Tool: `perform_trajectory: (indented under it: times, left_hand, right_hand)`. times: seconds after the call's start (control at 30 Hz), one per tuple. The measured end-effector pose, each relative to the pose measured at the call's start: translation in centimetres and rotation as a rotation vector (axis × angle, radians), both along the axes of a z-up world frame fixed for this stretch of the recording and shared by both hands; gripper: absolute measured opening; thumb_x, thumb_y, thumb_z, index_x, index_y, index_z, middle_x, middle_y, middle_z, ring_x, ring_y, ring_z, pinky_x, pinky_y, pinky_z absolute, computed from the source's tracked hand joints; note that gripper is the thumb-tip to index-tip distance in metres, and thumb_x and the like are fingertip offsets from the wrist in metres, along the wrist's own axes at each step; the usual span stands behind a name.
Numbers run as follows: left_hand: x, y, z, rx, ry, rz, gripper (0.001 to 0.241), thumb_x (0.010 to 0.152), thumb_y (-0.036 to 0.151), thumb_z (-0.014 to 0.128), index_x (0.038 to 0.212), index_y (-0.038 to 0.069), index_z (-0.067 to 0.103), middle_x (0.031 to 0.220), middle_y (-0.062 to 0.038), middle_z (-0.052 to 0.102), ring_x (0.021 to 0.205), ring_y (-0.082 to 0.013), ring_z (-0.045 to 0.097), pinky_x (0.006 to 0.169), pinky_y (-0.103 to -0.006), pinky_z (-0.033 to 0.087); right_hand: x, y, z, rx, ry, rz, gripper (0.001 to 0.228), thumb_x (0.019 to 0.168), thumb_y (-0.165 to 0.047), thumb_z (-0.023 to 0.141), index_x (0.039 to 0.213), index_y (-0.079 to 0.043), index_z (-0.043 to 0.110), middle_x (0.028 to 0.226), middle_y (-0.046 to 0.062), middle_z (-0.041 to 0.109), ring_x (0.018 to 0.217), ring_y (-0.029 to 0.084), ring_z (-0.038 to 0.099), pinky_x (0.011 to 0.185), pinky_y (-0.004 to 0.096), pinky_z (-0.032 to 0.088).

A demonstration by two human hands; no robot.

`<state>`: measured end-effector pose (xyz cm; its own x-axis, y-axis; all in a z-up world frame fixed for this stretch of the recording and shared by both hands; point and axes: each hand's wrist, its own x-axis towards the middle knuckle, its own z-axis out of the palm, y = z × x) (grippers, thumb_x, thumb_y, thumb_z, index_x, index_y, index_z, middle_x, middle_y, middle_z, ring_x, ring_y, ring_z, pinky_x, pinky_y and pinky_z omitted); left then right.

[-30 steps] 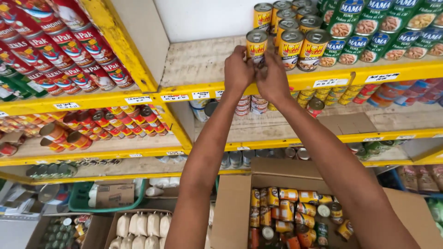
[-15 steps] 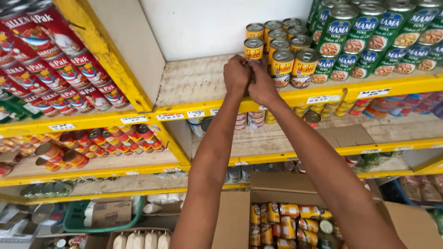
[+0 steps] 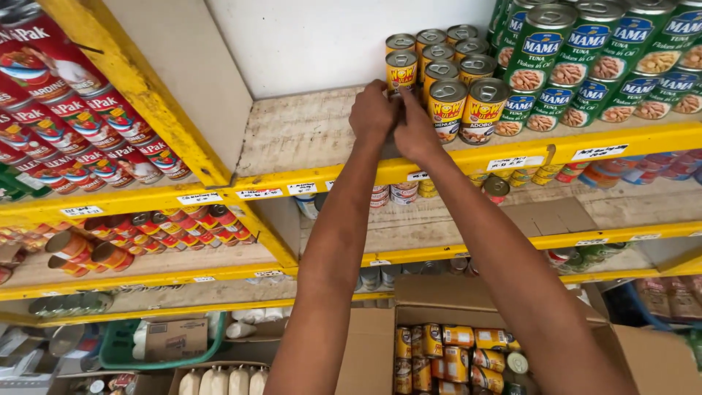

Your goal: The recorder is taking canned tuna and sardine tins from a cardboard box and placing them onto the supermarket shelves.

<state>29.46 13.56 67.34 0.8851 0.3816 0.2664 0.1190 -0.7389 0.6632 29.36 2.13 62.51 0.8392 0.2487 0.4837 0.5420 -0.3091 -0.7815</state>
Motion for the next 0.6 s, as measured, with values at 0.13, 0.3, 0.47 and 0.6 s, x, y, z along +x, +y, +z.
perform_trajectory:
  times: [0.13,0.3,0.47,0.6]
  left_hand:
    - [1.7,0.1,-0.7,0.020,0.009,0.023,0.041,0.088,0.037,0.068,0.127,0.024,0.068,0.122,-0.011,0.072,0.113,-0.0320,0.069,0.092,-0.0471,0.056]
    - [1.4,0.3,-0.4,-0.003,0.007,0.015,0.040,0.089,0.037,0.067,0.127,0.026,0.068,0.123,-0.011,0.072,0.113,-0.0321,0.069,0.093,-0.0462,0.056]
    - [1.1,0.2,-0.1,0.008,0.033,0.013,0.040,0.089,0.039,0.066,0.127,0.028,0.068,0.124,-0.011,0.071,0.113,-0.0318,0.069,0.094,-0.0458,0.056]
    - [1.2,0.1,0.1,0.018,0.046,-0.004,0.045,0.085,0.045,0.069,0.126,0.027,0.069,0.123,-0.009,0.072,0.113,-0.0302,0.069,0.094,-0.0450,0.056]
  right_hand:
    - [-0.3,0.6,0.6,-0.094,-0.032,-0.033,0.078,0.083,0.005,0.047,0.159,-0.005,0.032,0.152,0.027,0.047,0.143,0.038,0.043,0.119,0.040,0.031]
    - [-0.2,1.1,0.4,-0.111,-0.006,-0.053,0.077,0.084,0.001,0.048,0.159,-0.008,0.032,0.154,0.026,0.046,0.145,0.039,0.042,0.120,0.041,0.030]
    - [-0.6,1.1,0.3,-0.121,-0.029,-0.084,0.074,0.087,-0.003,0.048,0.159,-0.009,0.034,0.154,0.027,0.047,0.145,0.039,0.043,0.119,0.042,0.031]
    - [-1.5,1.1,1.3,-0.083,0.059,-0.111,0.070,0.089,-0.006,0.048,0.158,-0.007,0.033,0.149,0.026,0.052,0.140,0.038,0.048,0.117,0.042,0.035]
